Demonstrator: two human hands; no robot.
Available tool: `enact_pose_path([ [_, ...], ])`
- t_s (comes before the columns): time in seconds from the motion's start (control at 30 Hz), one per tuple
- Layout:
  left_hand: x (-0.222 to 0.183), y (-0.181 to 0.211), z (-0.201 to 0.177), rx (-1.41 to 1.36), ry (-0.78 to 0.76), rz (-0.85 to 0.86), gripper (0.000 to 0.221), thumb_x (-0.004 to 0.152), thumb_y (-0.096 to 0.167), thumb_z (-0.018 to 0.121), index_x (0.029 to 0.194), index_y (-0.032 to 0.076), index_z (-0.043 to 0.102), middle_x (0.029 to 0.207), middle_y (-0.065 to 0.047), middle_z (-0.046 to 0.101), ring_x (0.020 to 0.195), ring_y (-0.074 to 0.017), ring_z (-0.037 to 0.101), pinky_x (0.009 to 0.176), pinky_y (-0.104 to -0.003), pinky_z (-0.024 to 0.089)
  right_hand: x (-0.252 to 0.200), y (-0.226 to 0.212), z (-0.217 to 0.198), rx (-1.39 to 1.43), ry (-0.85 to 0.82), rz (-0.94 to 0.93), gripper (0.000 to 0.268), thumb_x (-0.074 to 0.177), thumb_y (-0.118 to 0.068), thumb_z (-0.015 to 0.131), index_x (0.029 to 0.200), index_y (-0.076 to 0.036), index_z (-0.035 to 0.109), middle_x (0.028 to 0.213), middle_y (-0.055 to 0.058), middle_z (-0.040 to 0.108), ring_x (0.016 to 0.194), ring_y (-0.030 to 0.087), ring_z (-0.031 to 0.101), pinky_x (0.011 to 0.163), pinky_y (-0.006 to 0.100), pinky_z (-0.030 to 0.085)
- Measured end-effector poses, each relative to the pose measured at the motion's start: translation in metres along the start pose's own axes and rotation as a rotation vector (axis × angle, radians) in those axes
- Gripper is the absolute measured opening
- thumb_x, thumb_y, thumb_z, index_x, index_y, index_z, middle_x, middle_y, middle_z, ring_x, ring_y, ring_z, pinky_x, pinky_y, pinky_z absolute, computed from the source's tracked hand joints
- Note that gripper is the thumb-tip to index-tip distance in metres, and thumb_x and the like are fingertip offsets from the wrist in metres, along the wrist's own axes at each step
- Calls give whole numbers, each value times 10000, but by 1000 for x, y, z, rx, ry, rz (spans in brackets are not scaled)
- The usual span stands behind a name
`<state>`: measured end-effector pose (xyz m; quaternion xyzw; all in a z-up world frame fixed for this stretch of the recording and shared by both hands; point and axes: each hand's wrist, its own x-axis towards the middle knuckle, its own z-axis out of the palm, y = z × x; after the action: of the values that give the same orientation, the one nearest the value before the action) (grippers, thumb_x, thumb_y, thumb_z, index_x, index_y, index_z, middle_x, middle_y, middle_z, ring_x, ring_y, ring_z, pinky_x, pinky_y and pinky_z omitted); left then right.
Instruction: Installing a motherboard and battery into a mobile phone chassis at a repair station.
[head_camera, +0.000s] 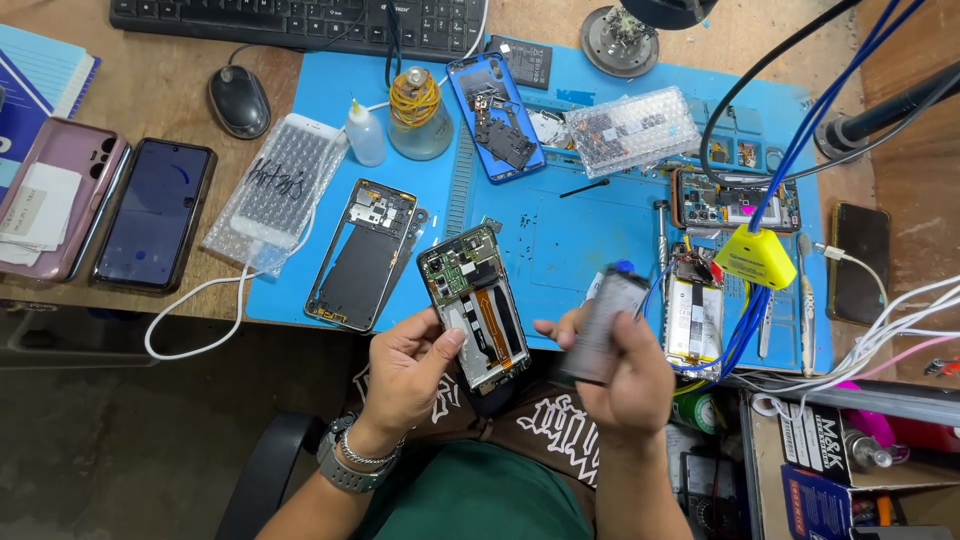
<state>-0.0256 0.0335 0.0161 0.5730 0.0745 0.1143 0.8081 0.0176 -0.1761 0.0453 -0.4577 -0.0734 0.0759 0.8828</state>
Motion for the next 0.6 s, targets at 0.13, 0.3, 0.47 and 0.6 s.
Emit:
enact_pose_path([
  [0.13, -2, 17, 10, 20, -33, 10, 158, 914, 3, 703, 1034, -68, 777, 726, -69, 678, 771, -84, 506, 622, -282, 542, 8, 1, 6, 438, -94, 84, 304, 1077, -365, 432, 883, -150, 527, 687, -9, 484, 735, 202, 565, 1111, 682, 328],
  [0.3, -6, 18, 6, 168, -193, -56, 221, 959, 101, 642, 1109, -27, 741, 942, -70, 762, 833, -137, 686, 716, -272, 604, 12, 1, 15, 507, -91, 112, 293, 1035, -317, 500, 812, -127, 505, 698, 18, 499, 699, 200, 555, 1170, 690, 262],
  [0.47, -6, 15, 5, 160, -244, -62, 214, 966, 95, 644, 1116, -24, 740, 948, -38, 737, 832, -116, 640, 717, -253, 570, 15, -2, 16, 447, -78, 124, 301, 1035, -341, 479, 813, -139, 488, 698, 3, 496, 707, 197, 548, 1090, 647, 329],
  [0.6, -6, 16, 7, 161, -287, -71, 230, 963, 105, 644, 1137, -15, 735, 983, -43, 748, 860, -124, 665, 732, -262, 594, 17, -6, 17, 425, -70, 133, 314, 1036, -344, 467, 798, -141, 490, 695, -2, 495, 710, 193, 541, 1069, 631, 352],
])
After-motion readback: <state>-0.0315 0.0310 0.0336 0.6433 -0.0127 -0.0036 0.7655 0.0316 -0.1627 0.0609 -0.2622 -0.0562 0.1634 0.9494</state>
